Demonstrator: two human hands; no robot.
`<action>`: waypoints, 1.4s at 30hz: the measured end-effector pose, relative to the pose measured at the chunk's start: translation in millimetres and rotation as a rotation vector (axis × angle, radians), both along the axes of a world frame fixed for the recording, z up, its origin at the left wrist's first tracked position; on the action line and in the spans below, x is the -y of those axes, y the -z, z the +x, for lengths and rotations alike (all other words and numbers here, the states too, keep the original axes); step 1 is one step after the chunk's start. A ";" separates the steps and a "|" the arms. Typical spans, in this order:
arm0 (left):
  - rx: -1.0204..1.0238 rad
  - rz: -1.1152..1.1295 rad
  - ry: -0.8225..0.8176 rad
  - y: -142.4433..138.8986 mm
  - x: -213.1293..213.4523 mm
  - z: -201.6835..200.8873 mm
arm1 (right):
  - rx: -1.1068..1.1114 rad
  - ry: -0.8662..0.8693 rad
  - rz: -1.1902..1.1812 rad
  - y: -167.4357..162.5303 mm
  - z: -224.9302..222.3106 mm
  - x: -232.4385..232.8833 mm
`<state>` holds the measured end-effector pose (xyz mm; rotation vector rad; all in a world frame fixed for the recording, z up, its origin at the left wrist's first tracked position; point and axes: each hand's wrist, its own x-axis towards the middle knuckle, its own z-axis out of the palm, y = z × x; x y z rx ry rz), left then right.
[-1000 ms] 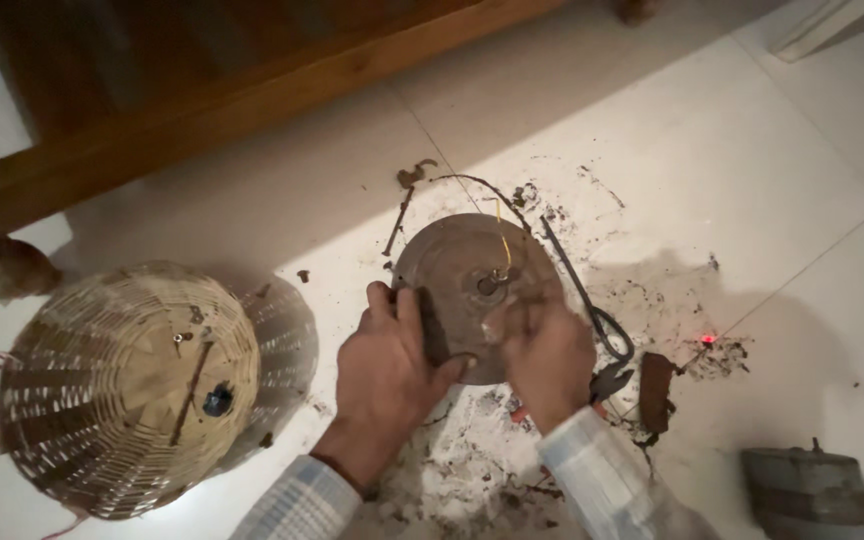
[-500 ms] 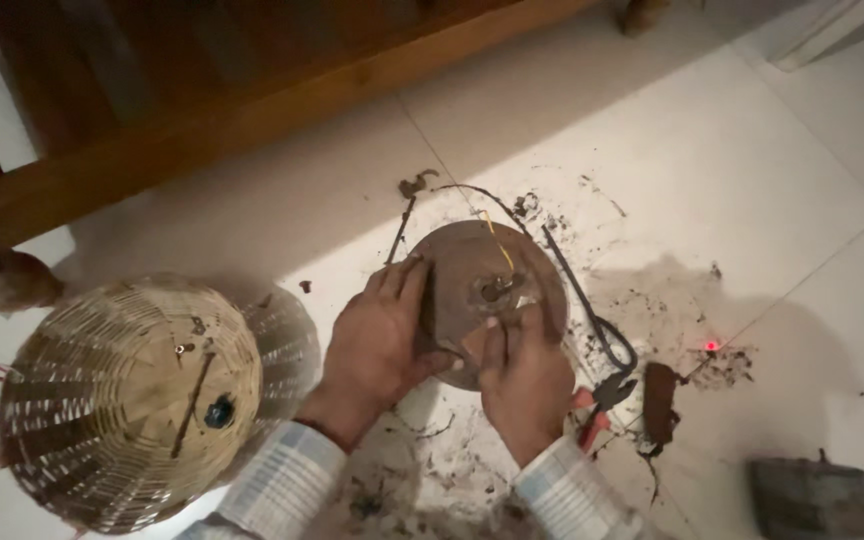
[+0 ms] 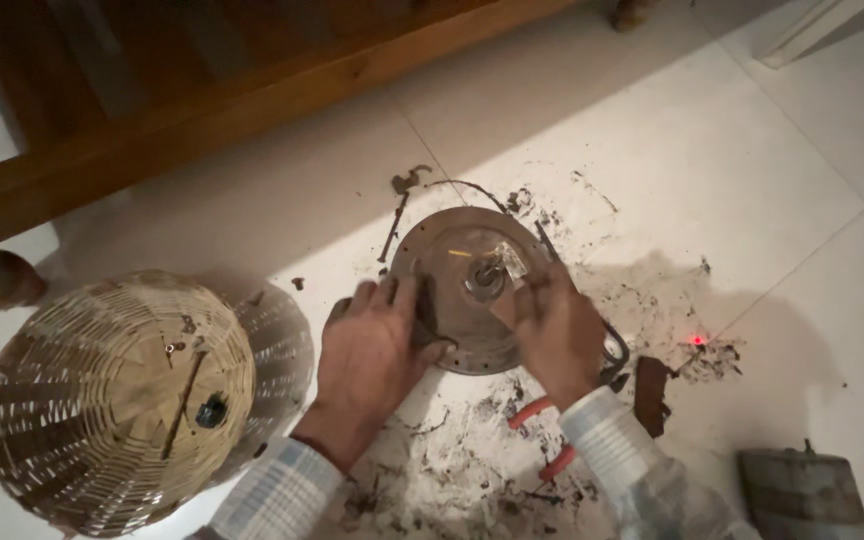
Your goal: The person kneels on a tiled floor repairing a metal lamp base. They hold the round metal lamp part, feed a wire through its central hole, flip it over, and use pliers and a screwdriver to work on the wiring and fittings, with a woven basket and other lamp parts nearby.
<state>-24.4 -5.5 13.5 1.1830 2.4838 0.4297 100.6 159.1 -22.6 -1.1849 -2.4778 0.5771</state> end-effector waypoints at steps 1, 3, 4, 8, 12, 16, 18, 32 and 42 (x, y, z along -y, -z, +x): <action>-0.046 0.138 0.007 2.5 -0.1 -4.2 | 0.010 0.008 -0.017 1.0 -0.4 1.6; -0.132 0.410 0.043 7.7 -1.5 -9.5 | 0.036 0.046 -0.056 3.2 0.8 7.6; -0.095 0.396 0.058 10.1 -3.6 -12.3 | 0.008 -0.004 -0.029 3.3 1.8 8.6; -0.007 0.327 0.049 16.2 -5.7 -13.0 | -0.065 -0.038 -0.016 3.8 3.3 6.0; -0.036 0.277 0.006 12.4 -7.3 -3.9 | 0.145 -0.004 -0.027 6.3 0.0 4.9; -0.033 0.156 -0.063 -1.6 -13.9 13.6 | -0.045 0.021 0.112 6.1 -3.1 7.8; -0.078 0.075 -0.081 -9.5 -18.2 23.9 | 0.019 -0.032 0.095 4.6 -3.6 7.2; -0.178 0.336 0.132 -1.4 -8.4 -25.8 | -0.033 0.095 0.028 5.8 -3.7 -16.7; 0.031 0.171 0.079 13.7 -7.6 -27.8 | 0.052 0.114 -0.088 10.9 -2.7 -14.5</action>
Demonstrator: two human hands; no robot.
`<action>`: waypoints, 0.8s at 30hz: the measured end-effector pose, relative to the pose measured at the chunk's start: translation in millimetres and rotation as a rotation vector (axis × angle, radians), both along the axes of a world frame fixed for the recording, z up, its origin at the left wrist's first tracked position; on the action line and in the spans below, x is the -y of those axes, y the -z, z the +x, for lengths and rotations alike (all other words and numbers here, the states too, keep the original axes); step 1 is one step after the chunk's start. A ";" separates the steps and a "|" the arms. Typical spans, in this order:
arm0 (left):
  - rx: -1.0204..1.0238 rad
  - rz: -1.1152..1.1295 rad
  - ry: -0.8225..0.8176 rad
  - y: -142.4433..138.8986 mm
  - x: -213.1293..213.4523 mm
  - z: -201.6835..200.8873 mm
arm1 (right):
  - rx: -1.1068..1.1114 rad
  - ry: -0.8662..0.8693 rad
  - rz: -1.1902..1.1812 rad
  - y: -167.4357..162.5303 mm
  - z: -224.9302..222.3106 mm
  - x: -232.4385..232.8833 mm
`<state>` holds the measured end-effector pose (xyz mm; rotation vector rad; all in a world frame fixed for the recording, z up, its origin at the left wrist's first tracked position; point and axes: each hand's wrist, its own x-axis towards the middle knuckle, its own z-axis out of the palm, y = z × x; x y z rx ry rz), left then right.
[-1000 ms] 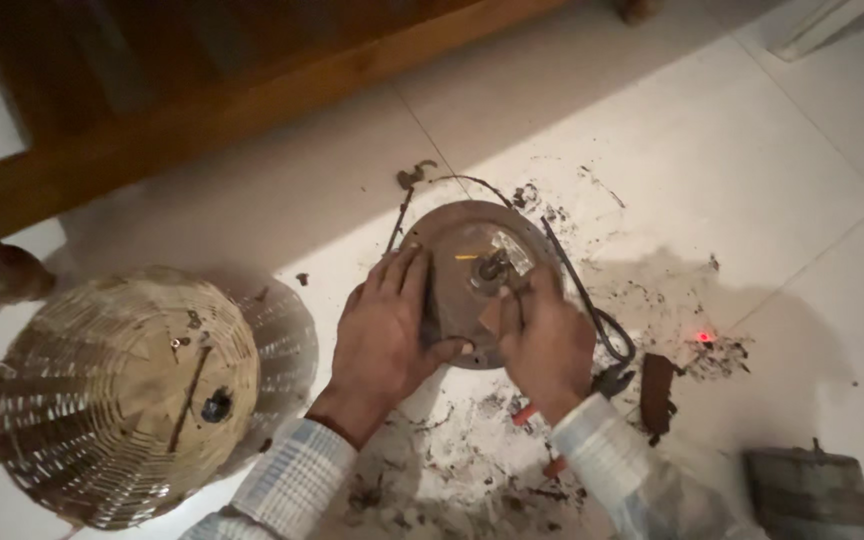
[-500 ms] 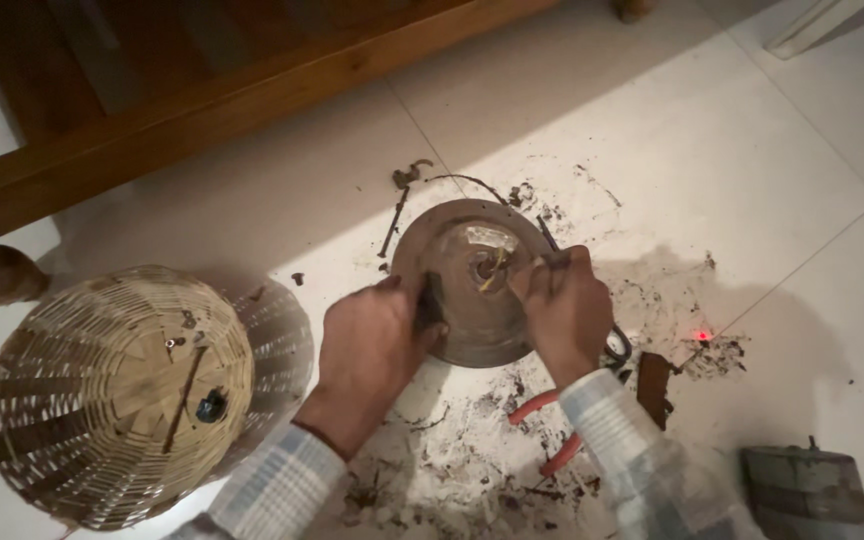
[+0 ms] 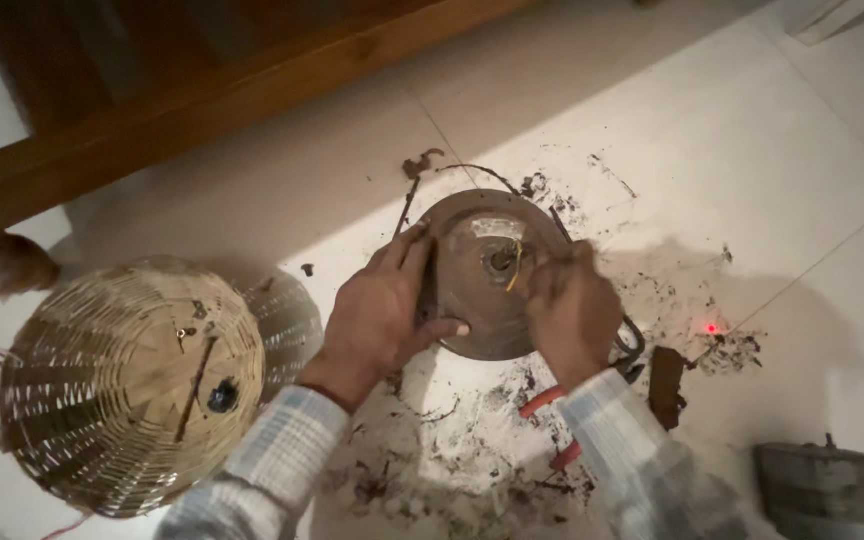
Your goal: The person kneels on a tiled floor repairing a metal lamp base. They hold the round metal lamp part, feed a wire through its central hole, flip it over, and use pliers and a screwdriver to work on the wiring and fittings, with a woven basket and other lamp parts nearby.
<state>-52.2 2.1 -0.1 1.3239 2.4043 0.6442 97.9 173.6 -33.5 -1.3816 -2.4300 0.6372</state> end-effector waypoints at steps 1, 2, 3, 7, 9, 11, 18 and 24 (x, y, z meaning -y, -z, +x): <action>-0.045 0.050 -0.003 -1.5 0.1 3.3 | 0.006 -0.034 0.040 -0.2 0.3 -0.9; -0.092 0.105 -0.008 -3.4 0.8 7.6 | 0.009 -0.071 0.085 -0.4 0.5 -1.8; -0.131 0.160 -0.015 -5.5 0.5 11.5 | 0.021 -0.109 0.129 -1.0 0.9 -2.4; -0.091 -0.098 -0.095 -13.0 -5.1 29.8 | -0.127 -0.092 0.154 -4.2 1.5 -4.0; -0.149 -0.123 -0.083 -15.8 -8.0 36.0 | -0.054 -0.188 0.147 -5.8 1.6 -4.8; -0.149 -0.185 -0.069 -17.8 -9.9 37.4 | -0.095 -0.098 0.132 -6.1 1.5 -5.4; -0.122 -0.152 -0.019 -11.1 -10.1 15.8 | -0.072 -0.148 0.208 3.2 1.1 -4.7; -0.484 0.224 -0.056 -5.1 -8.6 10.2 | 0.059 -0.226 0.143 -2.5 2.3 -15.2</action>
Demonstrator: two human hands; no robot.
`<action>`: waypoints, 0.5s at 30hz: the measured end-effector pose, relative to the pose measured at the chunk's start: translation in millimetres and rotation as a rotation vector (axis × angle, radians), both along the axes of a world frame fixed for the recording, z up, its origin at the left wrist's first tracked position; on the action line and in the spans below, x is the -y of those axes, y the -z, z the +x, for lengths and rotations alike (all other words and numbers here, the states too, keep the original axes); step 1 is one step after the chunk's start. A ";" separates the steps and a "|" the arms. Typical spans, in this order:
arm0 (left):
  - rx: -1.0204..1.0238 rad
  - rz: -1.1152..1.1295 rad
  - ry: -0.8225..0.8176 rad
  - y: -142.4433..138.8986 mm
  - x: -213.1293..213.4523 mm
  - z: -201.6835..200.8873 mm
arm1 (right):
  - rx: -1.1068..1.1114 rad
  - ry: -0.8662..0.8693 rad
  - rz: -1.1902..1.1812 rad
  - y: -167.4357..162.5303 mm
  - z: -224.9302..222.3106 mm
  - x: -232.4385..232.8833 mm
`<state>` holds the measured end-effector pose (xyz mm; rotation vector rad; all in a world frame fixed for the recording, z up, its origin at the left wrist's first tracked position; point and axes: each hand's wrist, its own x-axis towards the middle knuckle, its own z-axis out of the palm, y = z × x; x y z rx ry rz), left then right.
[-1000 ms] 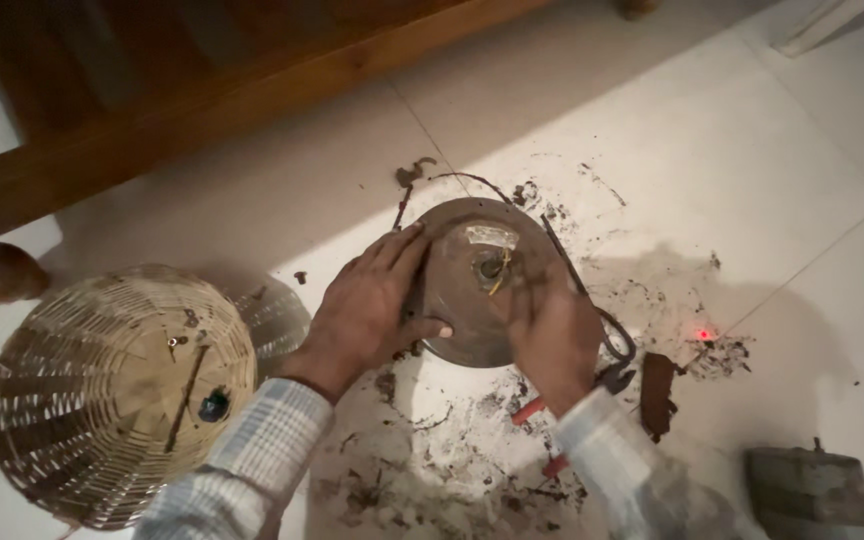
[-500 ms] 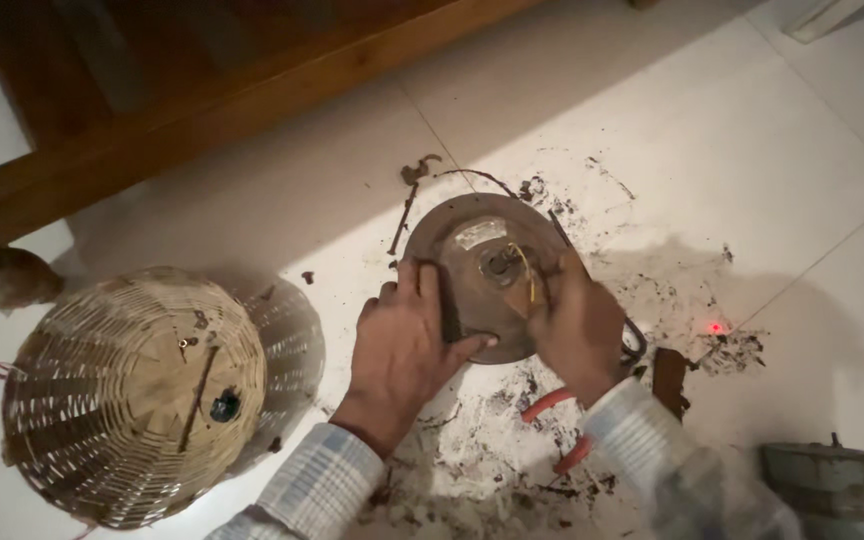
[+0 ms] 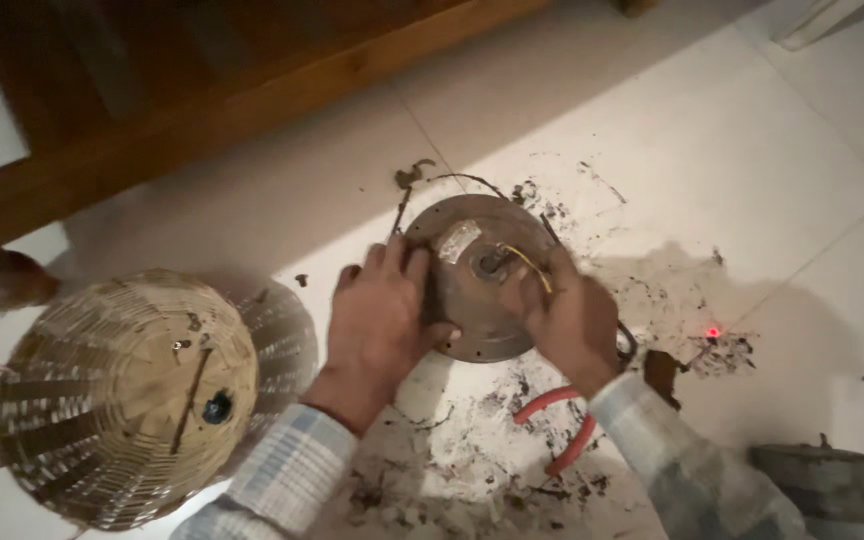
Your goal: The person kneels on a tiled floor repairing a metal lamp base. They hold the round metal lamp part, feed a wire through its central hole, flip it over, and use pliers and a screwdriver to work on the wiring and fittings, with a woven basket and other lamp parts nearby.
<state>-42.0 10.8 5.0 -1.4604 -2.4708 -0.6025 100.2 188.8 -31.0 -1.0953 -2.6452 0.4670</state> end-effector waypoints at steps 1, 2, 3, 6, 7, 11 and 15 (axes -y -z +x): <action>0.109 -0.023 0.008 -1.5 0.6 -0.6 | -0.092 -0.008 0.014 -2.6 0.3 -0.8; 0.218 -0.053 0.008 -3.6 2.2 -1.7 | -0.185 -0.022 0.022 -4.8 0.4 -0.5; 0.320 -0.090 0.003 -6.4 5.4 -3.2 | -0.285 -0.039 0.021 -6.4 -0.4 1.0; 0.411 -0.426 -0.099 -13.7 5.4 -1.2 | -0.002 -0.018 -0.051 -9.8 -1.7 6.9; 0.384 -0.401 -0.099 -15.2 3.5 0.7 | -0.077 0.001 -0.053 -10.4 -3.0 7.3; 0.214 -0.298 -0.074 -14.2 0.5 13.6 | -0.142 0.047 -0.060 -9.6 -5.3 7.0; 0.193 -0.363 -0.051 -3.5 -1.1 24.0 | -0.152 -0.013 0.100 -5.9 -4.1 3.9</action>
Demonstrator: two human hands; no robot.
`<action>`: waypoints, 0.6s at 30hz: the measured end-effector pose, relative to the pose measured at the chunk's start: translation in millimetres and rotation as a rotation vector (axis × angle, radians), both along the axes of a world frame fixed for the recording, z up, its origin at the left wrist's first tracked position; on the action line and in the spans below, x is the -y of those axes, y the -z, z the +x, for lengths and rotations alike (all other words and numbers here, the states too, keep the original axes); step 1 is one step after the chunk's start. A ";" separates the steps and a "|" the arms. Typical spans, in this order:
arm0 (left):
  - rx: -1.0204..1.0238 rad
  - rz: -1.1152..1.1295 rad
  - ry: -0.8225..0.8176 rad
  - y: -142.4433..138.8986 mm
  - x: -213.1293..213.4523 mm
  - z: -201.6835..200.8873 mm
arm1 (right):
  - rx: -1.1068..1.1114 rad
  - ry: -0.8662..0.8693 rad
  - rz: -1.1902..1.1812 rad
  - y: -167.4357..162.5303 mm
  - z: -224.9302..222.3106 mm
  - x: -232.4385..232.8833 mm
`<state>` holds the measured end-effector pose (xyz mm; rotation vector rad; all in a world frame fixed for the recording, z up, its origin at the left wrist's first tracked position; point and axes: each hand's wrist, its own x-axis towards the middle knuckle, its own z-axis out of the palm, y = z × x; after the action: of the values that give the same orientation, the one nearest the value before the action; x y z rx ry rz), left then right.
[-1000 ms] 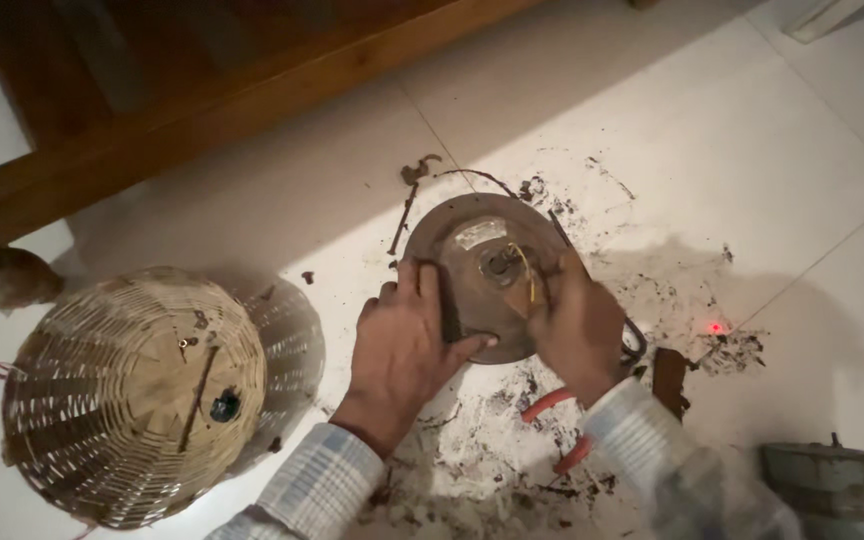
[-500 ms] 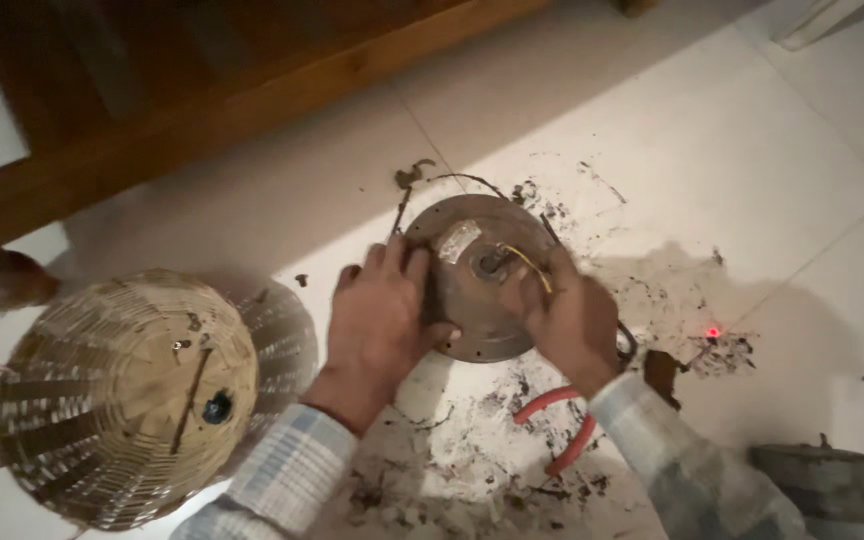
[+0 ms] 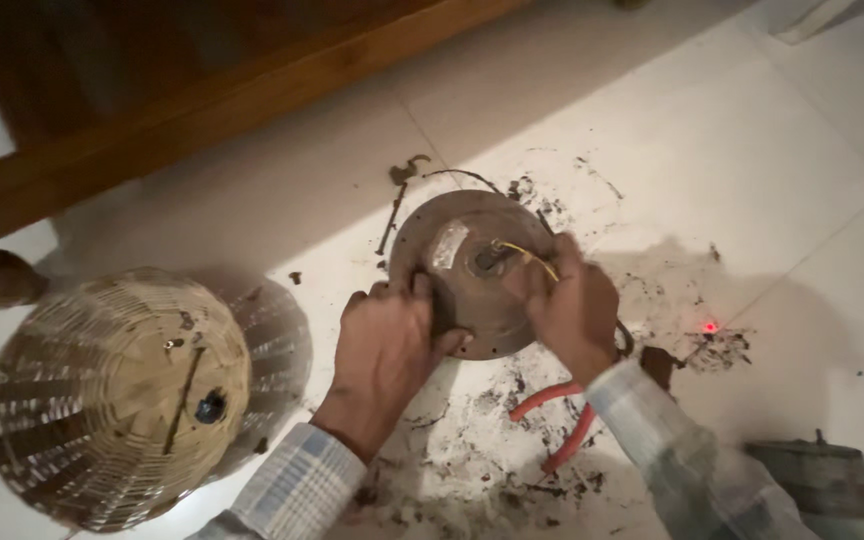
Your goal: The person kneels on a tiled floor repairing a metal lamp base. They hold the round metal lamp part, feed a wire through its central hole, flip it over, and use pliers and a screwdriver to work on the wiring and fittings, with a woven basket and other lamp parts nearby.
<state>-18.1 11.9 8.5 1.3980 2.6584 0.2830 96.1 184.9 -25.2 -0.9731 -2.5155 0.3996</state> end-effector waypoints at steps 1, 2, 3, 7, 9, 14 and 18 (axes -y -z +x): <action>0.053 -0.041 0.005 3.5 -1.3 2.0 | 0.046 0.042 -0.059 1.1 0.0 0.0; 0.104 -0.086 0.005 7.2 -2.7 4.2 | 0.089 0.079 -0.122 2.2 0.4 0.3; 0.150 -0.132 0.008 10.8 -3.9 5.2 | 0.128 0.118 -0.187 3.1 0.2 0.5; 0.071 -0.208 0.138 22.5 -3.0 18.8 | 0.056 -0.013 -0.052 5.0 0.1 2.4; 0.051 -0.181 0.161 25.2 2.0 25.3 | -0.005 0.160 -0.106 5.0 0.0 3.3; 0.068 -0.026 0.208 18.9 5.3 20.0 | 0.021 0.020 -0.046 4.6 1.4 4.2; 0.234 0.209 0.140 3.4 9.7 5.9 | 0.078 -0.007 -0.093 6.8 3.1 3.8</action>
<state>-12.1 2.2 5.1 1.4957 2.3854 0.6804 99.3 181.1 -32.0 -1.0342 -2.5907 0.4934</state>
